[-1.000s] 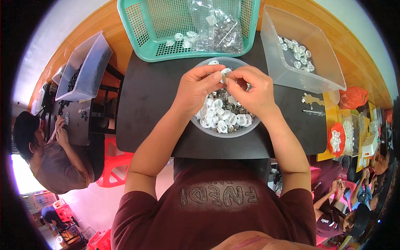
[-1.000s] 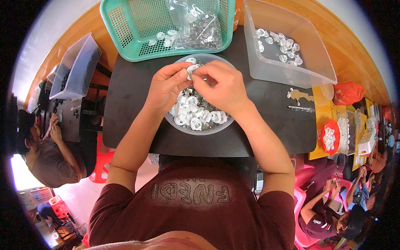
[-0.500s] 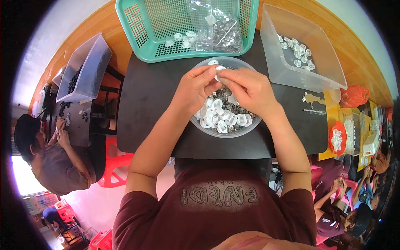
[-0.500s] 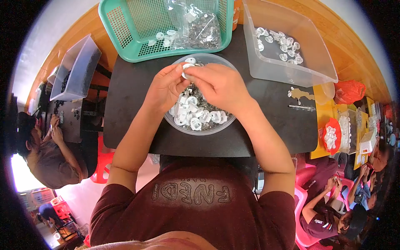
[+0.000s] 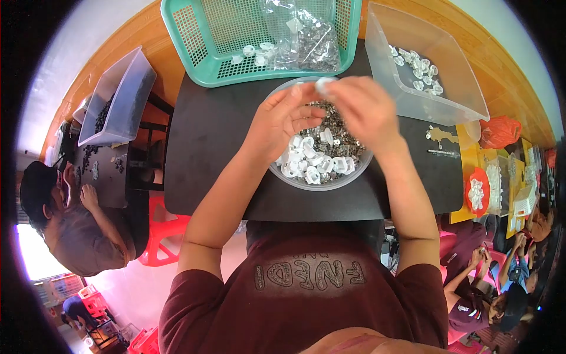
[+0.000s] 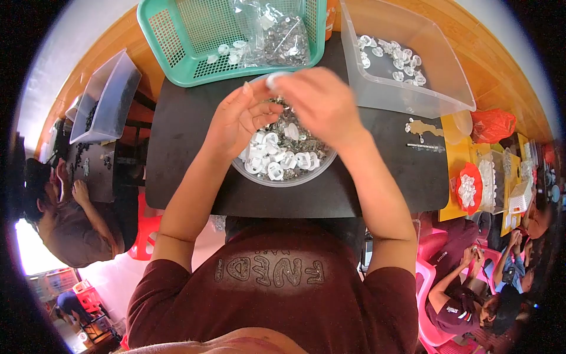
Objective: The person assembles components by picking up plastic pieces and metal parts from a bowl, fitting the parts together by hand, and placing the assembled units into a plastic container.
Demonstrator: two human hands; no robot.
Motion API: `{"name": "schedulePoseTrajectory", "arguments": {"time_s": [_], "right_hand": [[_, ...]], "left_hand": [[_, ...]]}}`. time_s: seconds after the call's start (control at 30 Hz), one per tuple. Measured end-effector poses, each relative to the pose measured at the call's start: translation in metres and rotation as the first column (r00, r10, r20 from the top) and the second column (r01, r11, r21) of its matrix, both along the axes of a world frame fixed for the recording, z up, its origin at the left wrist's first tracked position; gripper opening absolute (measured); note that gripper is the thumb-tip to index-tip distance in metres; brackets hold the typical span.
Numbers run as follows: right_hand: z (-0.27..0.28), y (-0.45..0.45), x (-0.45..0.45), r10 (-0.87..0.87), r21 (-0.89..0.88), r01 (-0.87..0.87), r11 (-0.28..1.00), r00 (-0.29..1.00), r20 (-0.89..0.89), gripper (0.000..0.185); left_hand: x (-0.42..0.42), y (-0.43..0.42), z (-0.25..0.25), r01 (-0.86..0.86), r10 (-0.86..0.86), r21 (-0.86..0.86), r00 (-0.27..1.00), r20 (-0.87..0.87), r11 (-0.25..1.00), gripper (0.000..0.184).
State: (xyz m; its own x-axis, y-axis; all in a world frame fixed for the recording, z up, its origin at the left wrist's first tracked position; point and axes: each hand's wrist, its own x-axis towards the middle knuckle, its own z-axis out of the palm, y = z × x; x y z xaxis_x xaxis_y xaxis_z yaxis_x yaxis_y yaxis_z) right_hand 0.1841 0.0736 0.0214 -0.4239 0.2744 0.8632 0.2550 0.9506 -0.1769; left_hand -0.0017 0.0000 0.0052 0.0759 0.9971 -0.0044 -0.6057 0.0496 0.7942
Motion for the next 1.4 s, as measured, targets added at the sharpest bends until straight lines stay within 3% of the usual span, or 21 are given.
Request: {"name": "schedulePoseTrajectory", "arguments": {"time_s": [0.07, 0.13, 0.2, 0.23, 0.27, 0.33, 0.37, 0.43, 0.5, 0.67, 0.7, 0.73, 0.77, 0.8, 0.87, 1.0, 1.13, 1.2, 1.33, 1.4], "right_hand": [[0.024, 0.005, 0.020, -0.173, 0.159, 0.185, 0.970, 0.981, -0.087, 0.024], [0.040, 0.003, 0.038, -0.411, -0.062, 0.408, 0.911, 0.886, -0.215, 0.023], [0.051, 0.007, 0.049, -0.634, -0.097, 0.631, 0.769, 0.735, -0.242, 0.022], [0.053, 0.004, 0.047, -0.628, -0.218, 0.589, 0.778, 0.727, -0.276, 0.025], [0.052, 0.003, 0.045, -0.628, -0.219, 0.588, 0.779, 0.728, -0.275, 0.025], [0.043, 0.001, 0.040, -0.388, -0.120, 0.377, 0.918, 0.917, -0.088, 0.024], [0.033, 0.000, 0.036, -0.202, -0.317, 0.217, 0.923, 0.976, 0.079, 0.023], [0.022, -0.005, 0.027, 0.137, -0.462, 0.085, 0.883, 0.894, 0.427, 0.024], [0.007, -0.009, 0.021, 0.318, -0.597, 0.102, 0.796, 0.768, 0.556, 0.031], [-0.004, 0.002, 0.014, 0.368, -0.663, 0.113, 0.740, 0.758, 0.539, 0.020], [-0.002, 0.002, 0.012, 0.354, -0.740, 0.149, 0.656, 0.805, 0.476, 0.017], [0.000, 0.003, 0.011, 0.331, -0.809, 0.175, 0.561, 0.848, 0.413, 0.015], [-0.003, 0.005, 0.012, 0.314, -0.850, 0.103, 0.516, 0.901, 0.300, 0.013], [-0.003, 0.006, 0.012, 0.316, -0.848, 0.103, 0.519, 0.899, 0.302, 0.013], [-0.002, 0.006, 0.010, 0.232, -0.950, -0.016, 0.311, 0.971, 0.060, 0.021], [0.009, 0.001, 0.009, 0.222, -0.976, -0.113, 0.185, 0.973, -0.070, 0.024], [0.011, 0.000, 0.010, 0.215, -0.982, -0.117, 0.150, 0.973, -0.083, 0.025], [0.009, 0.002, 0.011, 0.225, -0.976, -0.210, 0.055, 0.955, -0.192, 0.025], [0.010, 0.001, 0.010, 0.204, -0.964, -0.265, -0.003, 0.944, -0.260, 0.025], [0.010, -0.004, 0.006, 0.225, -0.951, -0.239, 0.196, 0.955, -0.194, 0.023]], "left_hand": [[-0.005, 0.001, 0.000, -0.029, 0.029, 0.007, 1.000, -0.011, 1.000, 0.043], [-0.012, 0.002, -0.001, -0.079, 0.081, 0.030, 0.996, -0.039, 0.996, 0.045], [-0.014, 0.004, -0.002, -0.102, 0.103, 0.020, 0.994, -0.025, 0.995, 0.044], [-0.015, 0.004, -0.003, -0.106, 0.107, 0.018, 0.994, -0.024, 0.994, 0.043], [-0.015, 0.005, -0.004, -0.110, 0.110, 0.014, 0.994, -0.024, 0.994, 0.042], [-0.014, 0.004, -0.006, -0.104, 0.105, 0.019, 0.994, -0.034, 0.994, 0.041], [-0.013, 0.004, -0.007, -0.097, 0.098, 0.025, 0.994, -0.045, 0.995, 0.040], [-0.013, 0.005, -0.008, -0.101, 0.102, 0.028, 0.993, -0.057, 0.995, 0.040], [-0.014, 0.006, -0.010, -0.103, 0.105, 0.033, 0.992, -0.066, 0.994, 0.040], [-0.012, 0.005, -0.011, -0.084, 0.087, 0.036, 0.989, -0.120, 0.996, 0.034], [-0.010, 0.004, -0.010, -0.086, 0.090, 0.039, 0.989, -0.119, 0.996, 0.034], [-0.008, 0.003, -0.009, -0.110, 0.114, 0.031, 0.964, -0.241, 0.993, 0.033], [-0.006, 0.003, -0.008, -0.135, 0.135, 0.026, 0.923, -0.359, 0.990, 0.033], [-0.006, 0.003, -0.010, -0.114, 0.125, 0.052, 0.908, -0.401, 0.992, 0.033], [-0.006, 0.002, -0.011, -0.072, 0.090, 0.059, 0.903, -0.420, 0.996, 0.032], [-0.008, 0.004, -0.015, 0.033, -0.006, 0.054, 0.901, -0.433, 0.998, 0.031], [-0.009, 0.005, -0.014, 0.079, -0.065, 0.036, 0.952, -0.300, 0.996, 0.030], [-0.009, 0.004, -0.012, 0.101, -0.093, 0.040, 0.979, -0.181, 0.994, 0.029], [-0.009, 0.005, -0.012, 0.104, -0.096, 0.051, 0.986, -0.140, 0.993, 0.029], [-0.009, 0.005, -0.013, 0.091, -0.083, 0.049, 0.987, -0.136, 0.995, 0.030]]}}
